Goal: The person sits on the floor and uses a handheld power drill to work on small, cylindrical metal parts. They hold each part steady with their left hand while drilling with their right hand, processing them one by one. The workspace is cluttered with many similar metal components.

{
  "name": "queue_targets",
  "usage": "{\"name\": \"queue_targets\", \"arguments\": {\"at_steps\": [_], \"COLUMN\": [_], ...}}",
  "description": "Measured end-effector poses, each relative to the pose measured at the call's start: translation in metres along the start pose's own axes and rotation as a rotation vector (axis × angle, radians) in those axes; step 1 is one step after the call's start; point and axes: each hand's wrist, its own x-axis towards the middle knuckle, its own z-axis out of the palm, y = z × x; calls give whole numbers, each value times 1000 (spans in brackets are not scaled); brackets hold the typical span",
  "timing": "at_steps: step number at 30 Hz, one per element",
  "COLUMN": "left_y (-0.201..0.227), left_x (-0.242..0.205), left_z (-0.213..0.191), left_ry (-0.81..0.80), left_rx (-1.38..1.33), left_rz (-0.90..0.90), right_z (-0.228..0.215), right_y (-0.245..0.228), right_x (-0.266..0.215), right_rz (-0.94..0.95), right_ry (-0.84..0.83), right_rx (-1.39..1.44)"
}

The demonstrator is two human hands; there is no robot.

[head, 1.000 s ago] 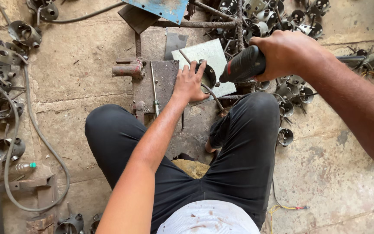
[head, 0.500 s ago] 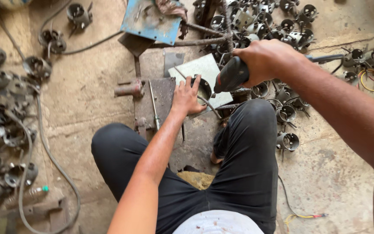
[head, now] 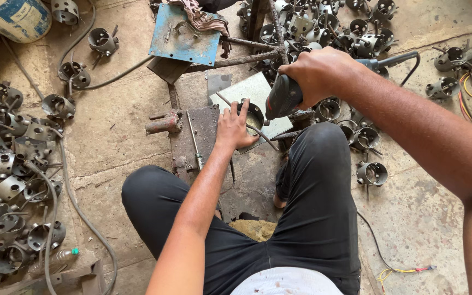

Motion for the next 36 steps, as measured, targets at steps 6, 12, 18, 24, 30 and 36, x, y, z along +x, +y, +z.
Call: {"name": "queue_targets", "arguments": {"at_steps": [6,12,18,24,30,36], "left_y": [0,-1,-4,-4,-3,-4], "left_x": [3,2,4,5,2,3], "left_z": [0,2,1,-1,1,6], "left_ry": [-21,27,61,56,5,14], "left_rx": [7,26,2,2,-4,-2], "left_rz": [-4,18,29,35,24,26], "right_z": [1,1,0,-2,3,6], "right_y": [4,1,0,-4,-7,-6], "right_x": [6,8,10,9,13,13], "right_rz": [11,0,-32,-23,-26,-13], "right_ry": [-39,-10,-11,-27,-57,-42], "right_rx": [-18,-46,-71,-98,-105,-76]}}
